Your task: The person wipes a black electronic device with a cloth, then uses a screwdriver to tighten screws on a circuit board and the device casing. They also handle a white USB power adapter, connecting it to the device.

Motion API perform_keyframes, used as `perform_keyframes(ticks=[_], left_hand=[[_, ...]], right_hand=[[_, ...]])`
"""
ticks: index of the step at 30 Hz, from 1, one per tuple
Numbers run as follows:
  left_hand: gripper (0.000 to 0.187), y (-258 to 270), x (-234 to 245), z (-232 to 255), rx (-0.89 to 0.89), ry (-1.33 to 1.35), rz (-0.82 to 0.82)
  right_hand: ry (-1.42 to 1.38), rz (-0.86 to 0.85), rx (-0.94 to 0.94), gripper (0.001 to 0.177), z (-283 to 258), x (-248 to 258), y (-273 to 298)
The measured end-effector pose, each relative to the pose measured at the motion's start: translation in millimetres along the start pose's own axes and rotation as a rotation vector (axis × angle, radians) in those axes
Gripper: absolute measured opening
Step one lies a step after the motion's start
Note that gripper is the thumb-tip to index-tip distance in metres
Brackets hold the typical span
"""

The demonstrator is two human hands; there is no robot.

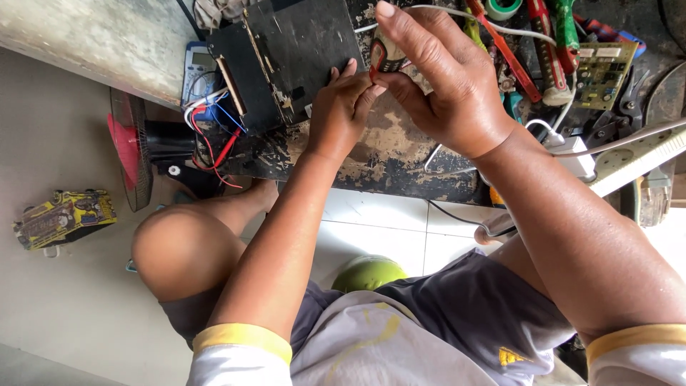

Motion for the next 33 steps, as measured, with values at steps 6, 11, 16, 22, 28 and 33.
perform_keyframes(ticks=[6,11,16,22,28,33], left_hand=[[0.04,0,9,2,-0.012,0.07,0.063],[0.037,2,12,5,-0.007,0.07,0.083],[0.041,2,10,6,-0.029,0.046,0.092],[0.049,1,10,6,-0.029,0.046,0.074],[0.048,1,9,4,-0.036,0.036,0.066],[0.044,0,8,2,-0.021,0.034,0.068]], right_hand=[[0.011,0.007,-0.012,0.045,1,0,-1],[-0.015,0.0,-0.024,0.043,2,-1,-1],[0.021,0.003,-0.001,0.043,-1,1,0],[0.048,-0.015,0.006,0.04,-2,1,0],[-0.002,-0.064,0.009,0.038,-6,-1,0],[-0.041,-0.093,-0.005,0.038,-9,-1,-2]])
Point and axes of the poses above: each hand's wrist, its own y-axis away from the middle knuckle, its own x-axis out of the back of the hand, z = x × y, the point moved 8 cm from there along -y, towards the middle knuckle, and after that the axes turned 2 degrees about x, right-handed, at the moved point
